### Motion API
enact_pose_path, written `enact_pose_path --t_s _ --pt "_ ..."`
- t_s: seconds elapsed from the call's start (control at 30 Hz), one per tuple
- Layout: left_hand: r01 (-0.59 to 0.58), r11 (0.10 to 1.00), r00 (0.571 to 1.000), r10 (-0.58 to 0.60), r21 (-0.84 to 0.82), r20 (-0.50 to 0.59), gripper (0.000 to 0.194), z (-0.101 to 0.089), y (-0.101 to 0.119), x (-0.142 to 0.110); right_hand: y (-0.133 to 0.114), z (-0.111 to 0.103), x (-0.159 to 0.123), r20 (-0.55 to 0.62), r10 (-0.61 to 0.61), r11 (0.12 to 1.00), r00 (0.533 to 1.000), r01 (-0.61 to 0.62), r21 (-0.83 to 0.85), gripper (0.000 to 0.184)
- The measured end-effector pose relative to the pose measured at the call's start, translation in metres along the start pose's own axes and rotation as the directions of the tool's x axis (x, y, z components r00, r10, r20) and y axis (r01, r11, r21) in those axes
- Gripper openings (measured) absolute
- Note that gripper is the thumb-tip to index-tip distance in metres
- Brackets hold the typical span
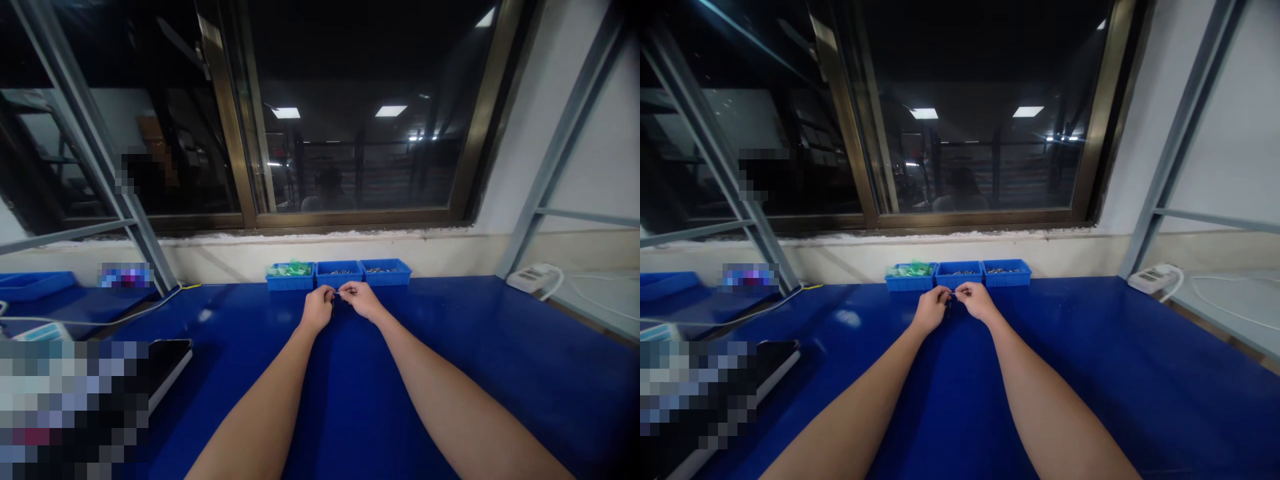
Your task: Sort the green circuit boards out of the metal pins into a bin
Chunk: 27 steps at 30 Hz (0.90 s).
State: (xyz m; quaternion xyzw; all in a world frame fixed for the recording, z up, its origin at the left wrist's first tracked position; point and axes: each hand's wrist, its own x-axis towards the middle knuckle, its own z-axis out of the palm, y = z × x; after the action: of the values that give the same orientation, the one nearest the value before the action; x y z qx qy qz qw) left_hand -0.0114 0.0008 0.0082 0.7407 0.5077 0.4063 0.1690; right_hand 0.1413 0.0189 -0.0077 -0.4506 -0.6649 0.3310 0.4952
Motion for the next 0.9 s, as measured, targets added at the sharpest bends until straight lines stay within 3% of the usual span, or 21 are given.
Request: enact_pose_path --t_s 0.17,0.4,0.6,0.8,0.9 --pt "-0.011 0.997 1.0 0.01 -0.07 -0.011 0.025 0.002 -0.004 0.0 0.004 0.0 0.001 -0.002 -0.001 1.0 1.0 0.001 0.013 0.017" --pt "0.012 0.989 1.0 -0.012 -0.146 -0.002 0.027 0.001 0.001 -0.001 0.005 -0.003 0.002 0.008 0.009 0.994 1.0 -0.008 -0.111 0.023" --pt "0.024 0.989 1.0 -0.025 -0.143 -0.006 0.028 0.003 -0.004 0.002 -0.008 -0.006 -0.002 -0.024 0.095 0.978 0.995 -0.088 0.19 0.025" --pt "0.037 0.982 0.999 -0.033 -0.188 0.028 0.027 0.003 -0.003 0.001 -0.013 -0.012 -0.004 -0.022 0.142 0.944 0.99 -0.128 0.304 0.025" --pt "0.077 0.983 0.997 -0.079 -0.169 -0.006 0.027 0.0 0.0 0.001 -0.009 -0.014 -0.003 -0.059 0.166 0.924 0.984 -0.135 0.359 0.027"
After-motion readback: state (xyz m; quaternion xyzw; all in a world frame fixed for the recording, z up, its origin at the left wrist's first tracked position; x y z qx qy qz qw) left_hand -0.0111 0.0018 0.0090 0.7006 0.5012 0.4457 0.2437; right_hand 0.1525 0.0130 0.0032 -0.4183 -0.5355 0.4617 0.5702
